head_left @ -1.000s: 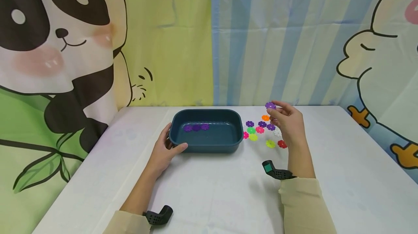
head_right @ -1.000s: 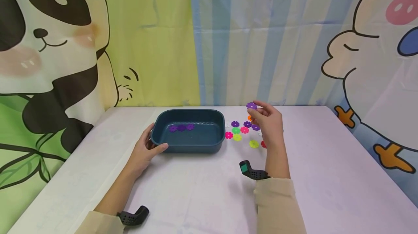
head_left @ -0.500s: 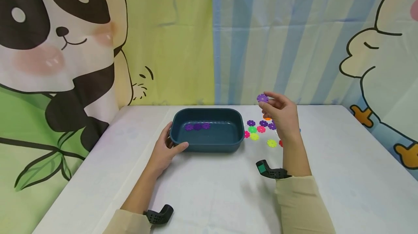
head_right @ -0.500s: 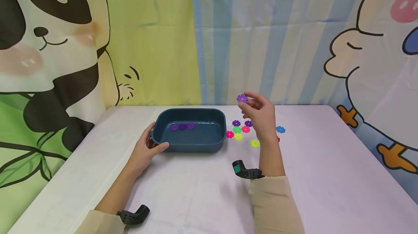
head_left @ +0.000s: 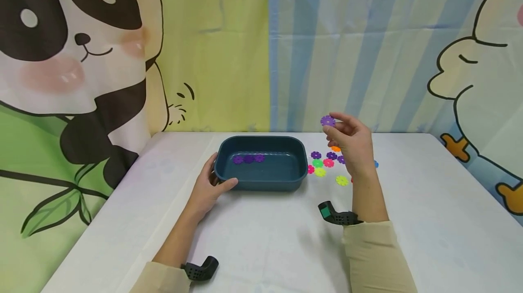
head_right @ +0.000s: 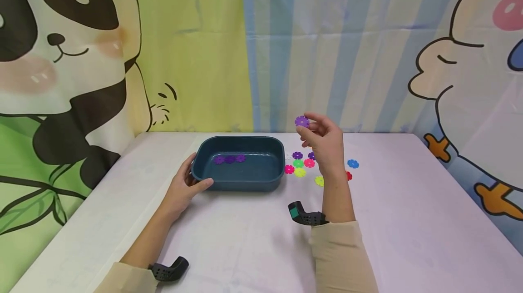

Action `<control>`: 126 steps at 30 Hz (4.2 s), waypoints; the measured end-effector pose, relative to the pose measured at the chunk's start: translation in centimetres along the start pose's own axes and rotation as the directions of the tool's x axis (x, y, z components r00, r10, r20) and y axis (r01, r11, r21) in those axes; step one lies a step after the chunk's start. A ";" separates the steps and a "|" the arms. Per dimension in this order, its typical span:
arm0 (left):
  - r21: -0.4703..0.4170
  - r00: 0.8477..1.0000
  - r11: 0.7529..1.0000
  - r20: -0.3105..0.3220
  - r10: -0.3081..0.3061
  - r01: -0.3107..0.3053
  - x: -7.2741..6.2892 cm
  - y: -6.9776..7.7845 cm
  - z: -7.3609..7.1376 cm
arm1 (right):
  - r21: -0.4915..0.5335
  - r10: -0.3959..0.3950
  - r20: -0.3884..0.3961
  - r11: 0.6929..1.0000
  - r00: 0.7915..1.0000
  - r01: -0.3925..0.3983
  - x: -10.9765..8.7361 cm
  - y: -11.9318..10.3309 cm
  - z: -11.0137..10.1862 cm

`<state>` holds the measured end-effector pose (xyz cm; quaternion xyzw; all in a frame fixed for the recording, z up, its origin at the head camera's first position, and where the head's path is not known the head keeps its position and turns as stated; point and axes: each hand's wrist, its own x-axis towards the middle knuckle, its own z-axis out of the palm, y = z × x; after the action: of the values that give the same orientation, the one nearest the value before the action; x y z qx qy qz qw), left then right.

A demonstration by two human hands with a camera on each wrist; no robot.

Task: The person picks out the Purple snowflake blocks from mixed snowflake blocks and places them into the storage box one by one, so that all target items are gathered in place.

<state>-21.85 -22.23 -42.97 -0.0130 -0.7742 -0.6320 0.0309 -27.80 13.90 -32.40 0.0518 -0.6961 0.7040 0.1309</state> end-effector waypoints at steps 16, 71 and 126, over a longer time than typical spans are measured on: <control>0.002 1.000 1.000 -0.004 0.006 -0.006 0.0 0.0 0.0 | -0.033 0.000 0.019 0.999 1.000 0.000 0.3 0.4 1.0; 0.005 1.000 1.000 0.005 0.017 -0.017 0.0 -0.2 -0.2 | -0.075 0.190 0.254 0.981 0.948 -0.177 1.2 4.5 8.5; 0.021 1.000 1.000 -0.016 0.012 -0.011 0.0 0.0 0.1 | -0.436 0.478 0.268 0.834 0.836 -0.337 2.0 6.7 12.0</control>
<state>-21.85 -22.13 -43.04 -0.0121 -0.7805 -0.6238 0.0409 -32.79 2.27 -38.04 0.0041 -0.8227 0.5484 -0.1497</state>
